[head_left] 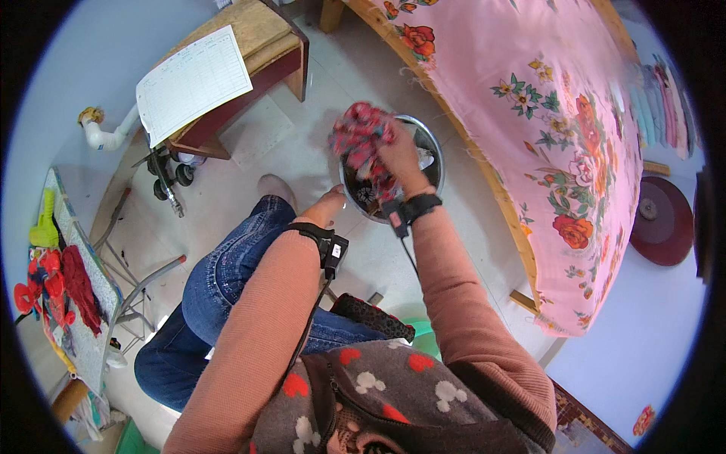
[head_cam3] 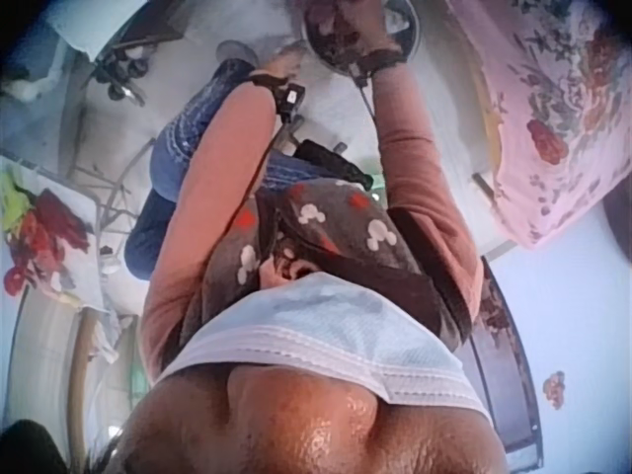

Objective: The person wipes a small dumbbell and a Spider-Man toy with a cloth, then wipes the table surface. They handle a yellow toy gun and a blue toy gun, wiping each before placing them on a side table.

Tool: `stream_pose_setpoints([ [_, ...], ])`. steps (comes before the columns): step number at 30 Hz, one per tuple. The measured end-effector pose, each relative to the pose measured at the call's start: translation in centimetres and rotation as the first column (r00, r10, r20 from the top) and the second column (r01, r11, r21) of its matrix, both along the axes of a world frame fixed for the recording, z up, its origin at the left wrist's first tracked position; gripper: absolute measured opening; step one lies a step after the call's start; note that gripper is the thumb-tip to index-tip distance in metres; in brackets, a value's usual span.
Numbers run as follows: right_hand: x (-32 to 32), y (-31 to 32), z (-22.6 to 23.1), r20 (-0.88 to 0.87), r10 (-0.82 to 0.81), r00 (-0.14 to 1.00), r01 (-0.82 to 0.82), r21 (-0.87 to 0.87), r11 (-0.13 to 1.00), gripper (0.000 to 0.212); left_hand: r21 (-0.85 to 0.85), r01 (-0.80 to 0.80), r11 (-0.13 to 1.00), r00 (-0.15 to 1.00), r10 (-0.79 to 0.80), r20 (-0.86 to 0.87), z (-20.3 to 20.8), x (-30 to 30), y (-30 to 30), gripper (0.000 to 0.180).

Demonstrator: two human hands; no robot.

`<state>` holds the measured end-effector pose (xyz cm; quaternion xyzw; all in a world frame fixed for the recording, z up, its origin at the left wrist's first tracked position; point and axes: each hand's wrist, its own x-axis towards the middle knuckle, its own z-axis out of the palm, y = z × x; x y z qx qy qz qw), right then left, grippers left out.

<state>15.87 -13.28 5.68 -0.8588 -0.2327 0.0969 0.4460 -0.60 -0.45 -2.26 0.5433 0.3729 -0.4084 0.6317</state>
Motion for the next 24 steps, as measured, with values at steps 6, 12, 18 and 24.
stream_pose_setpoints([
  [6, 5.5, 1.7, -0.1, 0.277, 0.099, 0.956, 0.044, -0.467, 0.883, 0.057, 0.093, 0.133, 0.987, 0.958, -0.152, 0.243, -2.3, 0.6, -0.6, 0.063],
  [12, 1.8, 2.7, -4.0, 0.127, 0.317, 0.94, -0.159, -0.66, 0.734, 0.066, 0.174, 0.261, 0.95, 0.933, -0.294, 0.208, -5.0, 0.4, -2.0, 0.069],
  [18, 3.4, 2.7, -3.6, 0.014, 0.293, 0.956, -0.219, -0.629, 0.746, 0.061, 0.153, 0.259, 0.954, 0.93, -0.289, 0.225, -2.6, 0.6, -2.0, 0.071],
  [24, 9.0, 1.2, -5.1, 0.203, 0.171, 0.964, -0.066, -0.44, 0.895, 0.049, 0.145, 0.201, 0.969, 0.951, -0.229, 0.208, -0.7, 1.1, -1.8, 0.065],
])
